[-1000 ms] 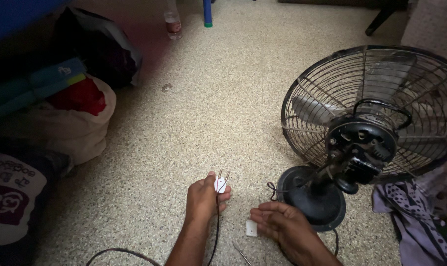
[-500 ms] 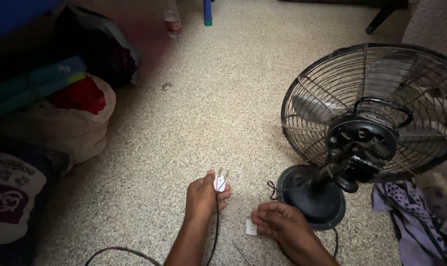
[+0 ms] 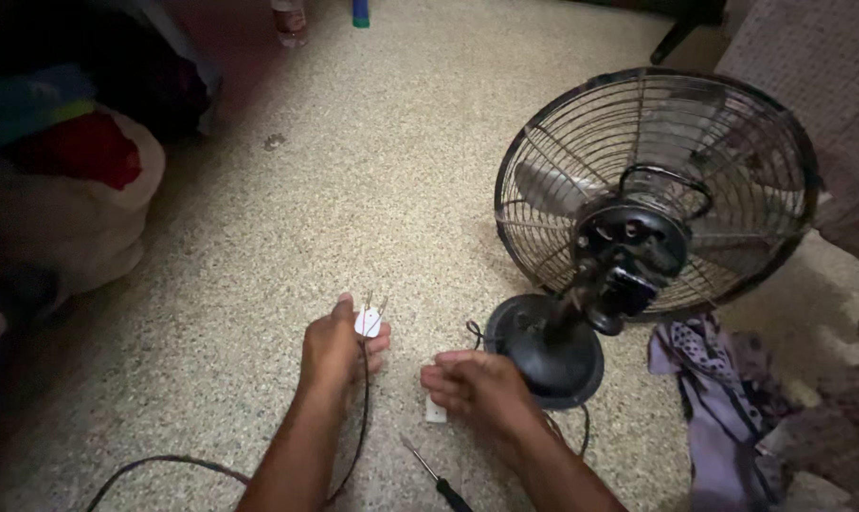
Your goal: The person uses a screwdriver to loosen and tighten screws on a white electrical plug, then reassembles the plug housing. The task is performed on the floor next to a standing fan.
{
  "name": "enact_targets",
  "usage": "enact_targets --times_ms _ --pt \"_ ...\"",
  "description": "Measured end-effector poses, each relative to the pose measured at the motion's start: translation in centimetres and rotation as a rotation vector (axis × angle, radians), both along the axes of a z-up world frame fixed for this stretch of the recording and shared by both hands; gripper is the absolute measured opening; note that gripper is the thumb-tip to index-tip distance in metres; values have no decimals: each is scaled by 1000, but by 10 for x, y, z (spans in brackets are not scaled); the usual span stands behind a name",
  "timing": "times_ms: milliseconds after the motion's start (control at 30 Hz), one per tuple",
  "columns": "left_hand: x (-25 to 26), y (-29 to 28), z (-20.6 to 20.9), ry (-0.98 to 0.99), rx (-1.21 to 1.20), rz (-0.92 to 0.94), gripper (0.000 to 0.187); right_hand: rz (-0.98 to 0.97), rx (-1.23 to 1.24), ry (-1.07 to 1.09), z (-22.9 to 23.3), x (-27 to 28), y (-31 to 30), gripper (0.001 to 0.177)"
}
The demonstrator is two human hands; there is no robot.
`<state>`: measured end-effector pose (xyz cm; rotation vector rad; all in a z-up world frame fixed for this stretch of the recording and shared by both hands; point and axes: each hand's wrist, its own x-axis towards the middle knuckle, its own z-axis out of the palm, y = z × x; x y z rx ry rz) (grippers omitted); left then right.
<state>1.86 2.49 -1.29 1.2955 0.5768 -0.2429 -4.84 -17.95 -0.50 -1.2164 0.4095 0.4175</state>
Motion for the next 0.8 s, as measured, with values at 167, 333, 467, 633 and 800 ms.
enact_targets --times_ms 167,333,467,633,800 --pt "-3 3 12 27 22 -20 54 46 21 -33 20 -2 6 29" --pt "-4 4 15 52 -14 -15 54 25 31 0 25 0 10 34" --pt "-1 5 18 52 -34 -6 55 0 135 56 16 7 5 34" --pt "-1 7 12 31 -23 -21 56 -24 179 85 -33 13 -14 27" --pt "3 9 8 46 -67 -4 55 82 -154 25 -79 16 -21 27"
